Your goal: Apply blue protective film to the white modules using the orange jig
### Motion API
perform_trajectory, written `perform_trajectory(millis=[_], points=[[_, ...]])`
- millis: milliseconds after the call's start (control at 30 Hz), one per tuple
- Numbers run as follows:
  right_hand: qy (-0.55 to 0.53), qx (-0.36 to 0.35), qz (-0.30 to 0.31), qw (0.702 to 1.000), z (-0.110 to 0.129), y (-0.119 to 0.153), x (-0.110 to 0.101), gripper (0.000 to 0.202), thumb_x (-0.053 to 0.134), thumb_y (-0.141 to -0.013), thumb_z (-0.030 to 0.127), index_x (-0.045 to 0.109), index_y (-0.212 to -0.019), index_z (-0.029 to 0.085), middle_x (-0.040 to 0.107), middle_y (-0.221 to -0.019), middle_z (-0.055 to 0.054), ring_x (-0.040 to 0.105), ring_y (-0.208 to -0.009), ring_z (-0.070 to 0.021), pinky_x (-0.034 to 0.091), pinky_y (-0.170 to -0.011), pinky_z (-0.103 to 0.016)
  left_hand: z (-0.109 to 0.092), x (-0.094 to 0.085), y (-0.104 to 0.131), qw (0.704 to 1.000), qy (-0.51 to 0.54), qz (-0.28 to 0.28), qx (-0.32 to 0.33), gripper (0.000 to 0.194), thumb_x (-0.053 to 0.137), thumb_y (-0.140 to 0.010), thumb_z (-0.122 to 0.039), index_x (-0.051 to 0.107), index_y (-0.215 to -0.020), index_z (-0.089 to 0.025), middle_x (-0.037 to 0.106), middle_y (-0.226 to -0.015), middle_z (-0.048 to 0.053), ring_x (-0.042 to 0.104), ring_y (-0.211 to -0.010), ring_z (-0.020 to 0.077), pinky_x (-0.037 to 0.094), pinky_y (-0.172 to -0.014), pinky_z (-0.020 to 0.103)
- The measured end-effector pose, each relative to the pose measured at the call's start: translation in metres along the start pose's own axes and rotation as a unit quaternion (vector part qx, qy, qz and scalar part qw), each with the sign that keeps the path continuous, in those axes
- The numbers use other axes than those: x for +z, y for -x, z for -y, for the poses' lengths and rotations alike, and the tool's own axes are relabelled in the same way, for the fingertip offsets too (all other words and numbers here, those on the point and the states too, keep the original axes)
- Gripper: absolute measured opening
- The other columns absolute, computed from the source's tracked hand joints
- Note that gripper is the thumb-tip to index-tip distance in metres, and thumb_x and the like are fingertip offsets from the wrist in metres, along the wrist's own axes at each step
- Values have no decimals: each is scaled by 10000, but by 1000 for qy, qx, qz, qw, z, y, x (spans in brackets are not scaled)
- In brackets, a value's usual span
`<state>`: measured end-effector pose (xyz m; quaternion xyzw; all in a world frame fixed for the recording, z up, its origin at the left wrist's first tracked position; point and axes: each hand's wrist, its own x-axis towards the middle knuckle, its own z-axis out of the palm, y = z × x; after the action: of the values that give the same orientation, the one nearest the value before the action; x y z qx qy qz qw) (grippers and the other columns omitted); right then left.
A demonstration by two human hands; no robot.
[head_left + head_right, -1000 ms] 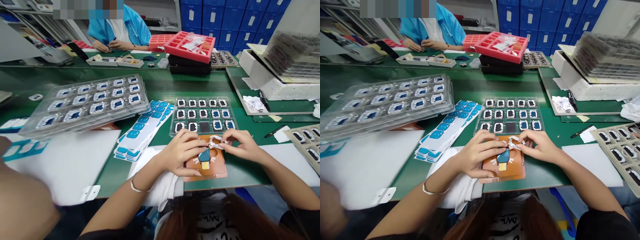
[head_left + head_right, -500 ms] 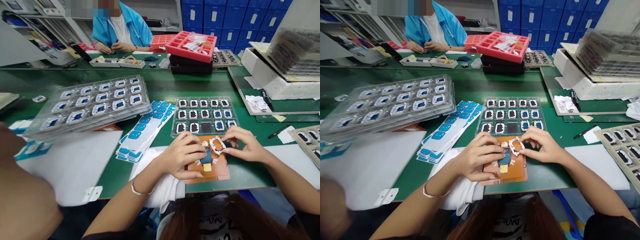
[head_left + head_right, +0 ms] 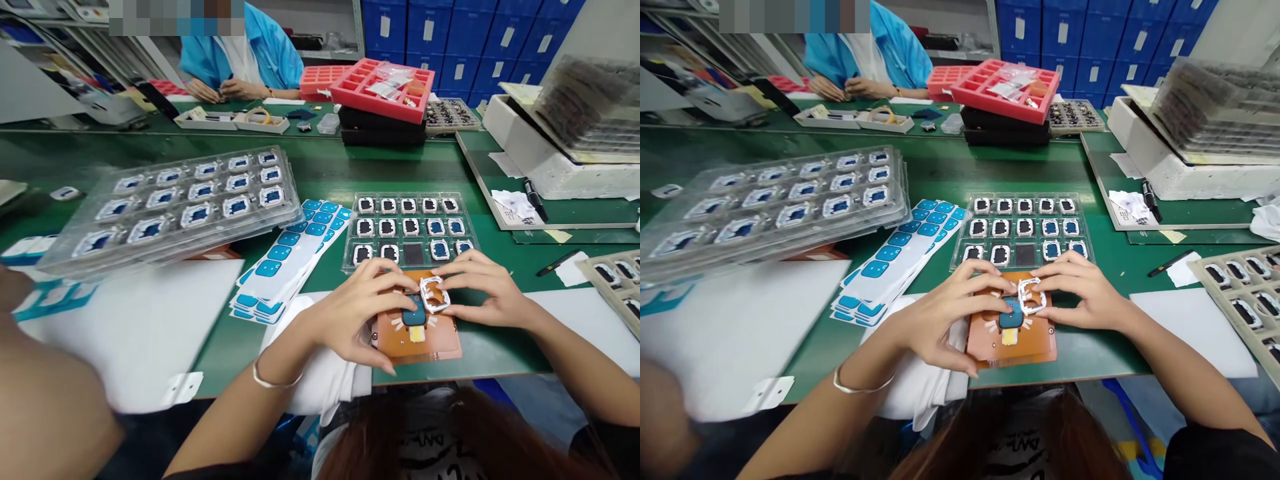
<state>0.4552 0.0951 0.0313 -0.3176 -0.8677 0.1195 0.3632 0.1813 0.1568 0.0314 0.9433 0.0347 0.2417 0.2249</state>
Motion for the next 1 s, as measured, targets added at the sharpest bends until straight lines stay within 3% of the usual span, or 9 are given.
perform_trajectory(millis=[133,300,500,700,1000], points=[[12,-13,-9,1000,3,0,1,198,731,-882,332,698,-1039,216,703,-1125,-81,599,-914,-204,498,-783,-388,3,-4,0,999,36,31,-15,653,777,-644,-658,607,-1125,-250,575,-1289,94,423,-1189,309,402,-1033,473],[12,-18,-21,1000,5,0,2,179,741,-875,335,712,-1009,220,713,-1113,-80,594,-870,-201,505,-744,-383,7,3,2,1000,20,-8,-20,812,812,-611,-632,516,-1264,-252,527,-1360,120,423,-1218,318,402,-1050,502],[23,-31,-41,998,6,-2,8,177,724,-890,382,717,-961,219,726,-1088,-79,587,-816,-193,511,-704,-376,2,8,1,996,2,2,-94,949,774,-637,-670,429,-1401,-225,459,-1467,157,433,-1248,339,402,-1049,548],[24,-17,-69,997,8,-1,21,178,737,-879,371,721,-929,201,729,-1089,-92,576,-825,-207,505,-694,-380,-2,17,-2,983,-30,-98,-154,719,768,-665,-661,604,-1204,-215,576,-1372,124,473,-1227,330,408,-1034,552],[27,9,-68,997,11,0,24,173,746,-869,370,715,-945,218,732,-1086,-65,546,-840,-211,496,-719,-389,-3,25,-3,979,-71,-145,-125,502,757,-760,-527,650,-1115,-189,672,-1231,95,513,-1186,299,431,-998,502]])
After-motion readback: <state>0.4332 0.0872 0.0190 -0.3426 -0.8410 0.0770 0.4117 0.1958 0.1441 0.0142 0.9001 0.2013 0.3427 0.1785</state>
